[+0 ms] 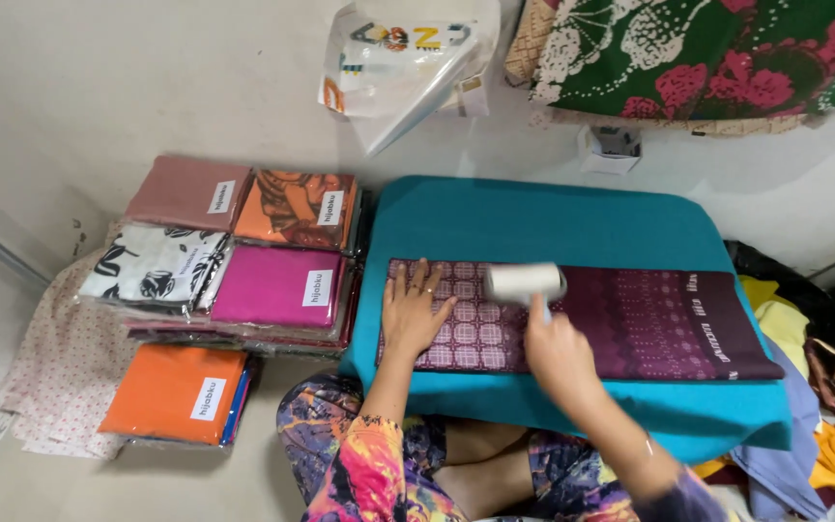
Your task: The person removes a scarf from a plastic bag, unfolds it on a work surface, cleans it thoroughly with a lint roller, and then folds it back up.
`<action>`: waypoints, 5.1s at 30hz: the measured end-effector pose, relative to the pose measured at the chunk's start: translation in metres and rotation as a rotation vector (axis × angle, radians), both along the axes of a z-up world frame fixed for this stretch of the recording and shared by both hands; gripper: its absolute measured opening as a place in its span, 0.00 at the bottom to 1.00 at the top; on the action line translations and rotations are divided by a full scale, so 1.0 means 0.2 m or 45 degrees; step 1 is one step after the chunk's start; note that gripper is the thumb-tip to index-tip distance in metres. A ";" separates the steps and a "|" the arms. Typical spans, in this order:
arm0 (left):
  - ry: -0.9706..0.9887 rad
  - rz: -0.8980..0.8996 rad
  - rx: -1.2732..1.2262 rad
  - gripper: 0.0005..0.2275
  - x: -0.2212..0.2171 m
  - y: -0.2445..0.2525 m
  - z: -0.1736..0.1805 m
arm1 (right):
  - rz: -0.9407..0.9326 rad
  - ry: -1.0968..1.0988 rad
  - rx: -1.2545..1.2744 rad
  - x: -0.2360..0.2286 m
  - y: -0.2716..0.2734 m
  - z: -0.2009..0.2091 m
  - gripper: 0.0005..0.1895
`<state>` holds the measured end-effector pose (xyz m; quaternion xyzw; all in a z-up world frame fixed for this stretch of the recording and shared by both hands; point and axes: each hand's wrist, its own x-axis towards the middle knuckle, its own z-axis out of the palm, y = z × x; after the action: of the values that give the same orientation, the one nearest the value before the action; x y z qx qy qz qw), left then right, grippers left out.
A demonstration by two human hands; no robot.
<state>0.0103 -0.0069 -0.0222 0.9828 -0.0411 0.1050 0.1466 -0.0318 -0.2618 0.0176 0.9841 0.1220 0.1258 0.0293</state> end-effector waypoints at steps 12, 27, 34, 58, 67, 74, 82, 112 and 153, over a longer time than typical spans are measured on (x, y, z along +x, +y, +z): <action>0.165 0.042 0.017 0.37 -0.01 -0.01 0.02 | -0.187 -0.084 -0.177 0.21 -0.44 -0.14 0.33; 0.129 0.058 0.032 0.34 -0.02 -0.01 0.06 | -0.505 0.396 -0.222 -0.23 -0.89 0.02 0.34; 0.120 0.065 0.034 0.34 -0.01 0.00 0.05 | -0.568 0.210 0.099 0.18 -1.16 0.06 0.29; 0.063 0.064 0.031 0.33 -0.02 0.00 0.04 | -0.565 0.500 0.139 0.10 -1.06 0.39 0.23; 0.079 0.066 0.040 0.34 -0.01 -0.01 0.04 | -0.336 0.588 -0.117 -0.32 -0.69 0.18 0.32; 0.070 0.097 -0.033 0.28 -0.01 0.00 -0.01 | -0.408 0.275 0.102 0.18 -0.57 0.16 0.27; -0.006 0.039 -0.776 0.26 -0.03 0.07 0.03 | 0.251 0.200 -0.110 -0.46 0.03 0.13 0.31; 0.057 0.035 0.007 0.30 -0.02 0.01 0.03 | -0.447 0.336 0.059 0.06 -0.72 0.10 0.34; 0.116 0.078 0.031 0.31 -0.02 0.00 0.05 | -0.491 -0.476 -0.086 0.89 -1.90 0.94 0.21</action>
<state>0.0066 -0.0070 -0.0119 0.9890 -0.0055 0.0640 0.1330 0.1454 -0.6426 0.2046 0.9473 -0.0710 0.2933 0.1074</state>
